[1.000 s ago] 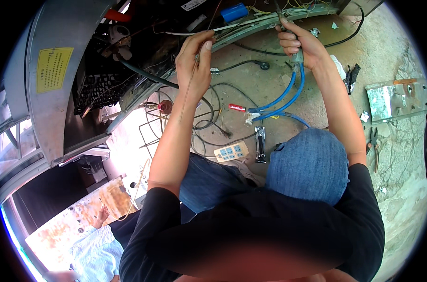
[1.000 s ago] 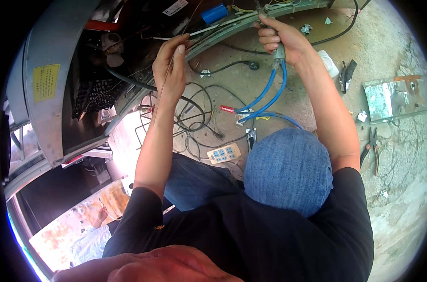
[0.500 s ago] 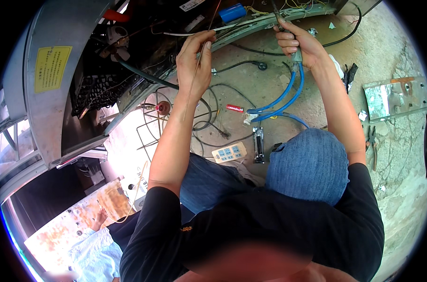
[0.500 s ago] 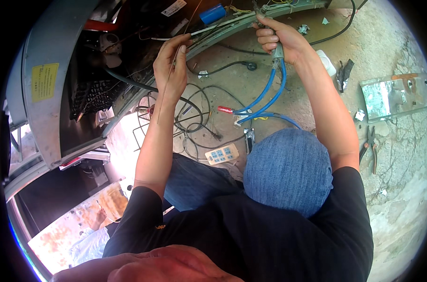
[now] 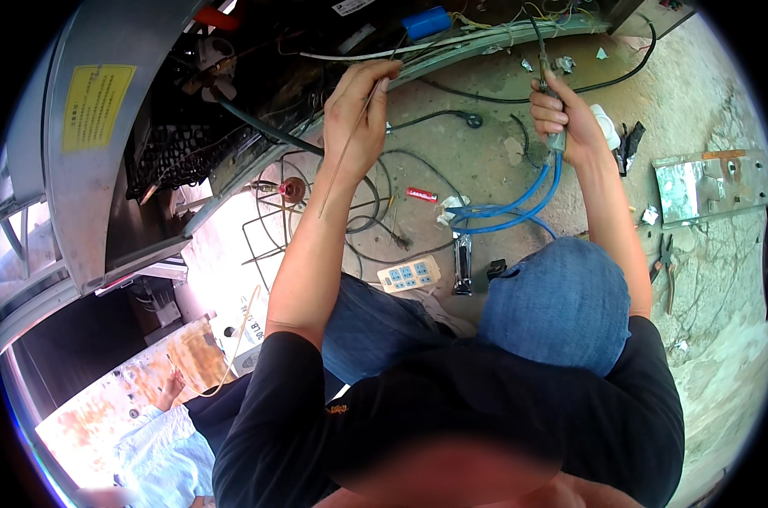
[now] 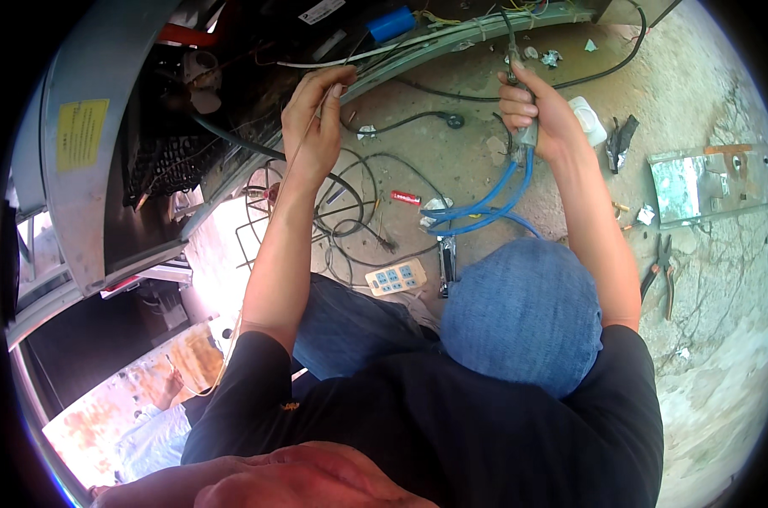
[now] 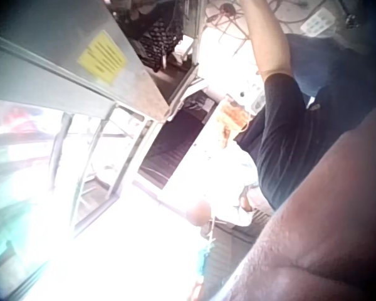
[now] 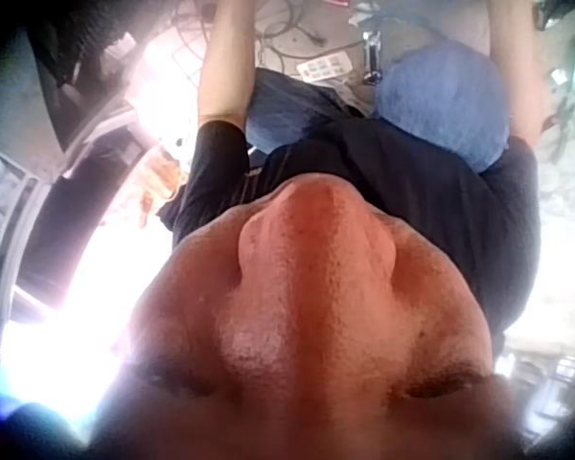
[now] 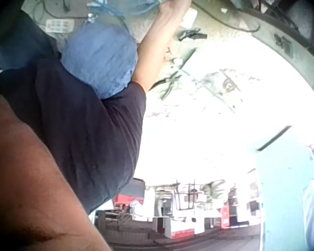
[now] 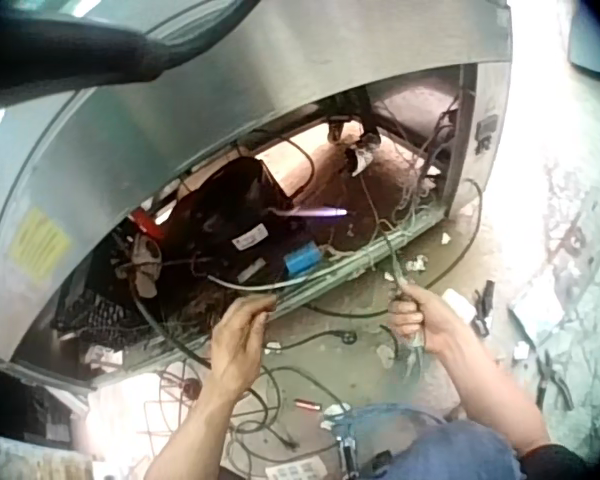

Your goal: The person brazes copper pipes on the back of a refrigerator unit using a blowtorch. They then step back and stand up from their position on the floor.

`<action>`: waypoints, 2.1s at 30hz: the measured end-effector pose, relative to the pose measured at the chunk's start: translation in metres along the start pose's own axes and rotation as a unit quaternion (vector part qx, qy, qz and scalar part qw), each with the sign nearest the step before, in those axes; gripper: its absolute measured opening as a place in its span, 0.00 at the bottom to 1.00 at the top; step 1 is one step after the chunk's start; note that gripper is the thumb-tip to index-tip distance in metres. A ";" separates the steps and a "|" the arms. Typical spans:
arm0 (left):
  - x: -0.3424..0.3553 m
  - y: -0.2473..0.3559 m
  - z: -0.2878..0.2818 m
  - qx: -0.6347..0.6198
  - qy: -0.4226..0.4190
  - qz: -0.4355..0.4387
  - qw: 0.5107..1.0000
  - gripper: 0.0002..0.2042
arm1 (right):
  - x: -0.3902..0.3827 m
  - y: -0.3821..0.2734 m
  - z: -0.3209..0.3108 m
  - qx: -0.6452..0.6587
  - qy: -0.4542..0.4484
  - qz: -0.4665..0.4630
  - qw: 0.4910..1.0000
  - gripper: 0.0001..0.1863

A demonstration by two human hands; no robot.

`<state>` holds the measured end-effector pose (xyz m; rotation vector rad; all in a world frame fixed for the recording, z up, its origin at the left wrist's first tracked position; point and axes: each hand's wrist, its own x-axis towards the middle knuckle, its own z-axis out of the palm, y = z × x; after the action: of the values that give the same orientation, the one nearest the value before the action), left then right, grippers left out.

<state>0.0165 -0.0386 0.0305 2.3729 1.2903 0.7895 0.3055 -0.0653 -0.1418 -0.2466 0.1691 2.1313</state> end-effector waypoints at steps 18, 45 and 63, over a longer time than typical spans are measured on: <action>-0.007 -0.005 -0.007 -0.343 -0.077 -0.192 0.916 0.14 | 0.027 -0.002 0.011 -0.042 -0.001 0.048 0.998 0.16; -0.003 0.012 -0.014 -0.297 -0.033 -0.276 0.913 0.10 | 0.049 -0.019 0.038 -0.109 -0.003 0.033 0.993 0.16; 0.007 -0.009 -0.008 -0.289 -0.017 -0.293 0.911 0.13 | 0.050 -0.020 0.032 -0.109 -0.020 0.039 0.993 0.16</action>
<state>0.0091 -0.0276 0.0345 1.4247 1.3996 0.7829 0.2923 -0.0073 -0.1228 -0.3296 -0.0799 2.2312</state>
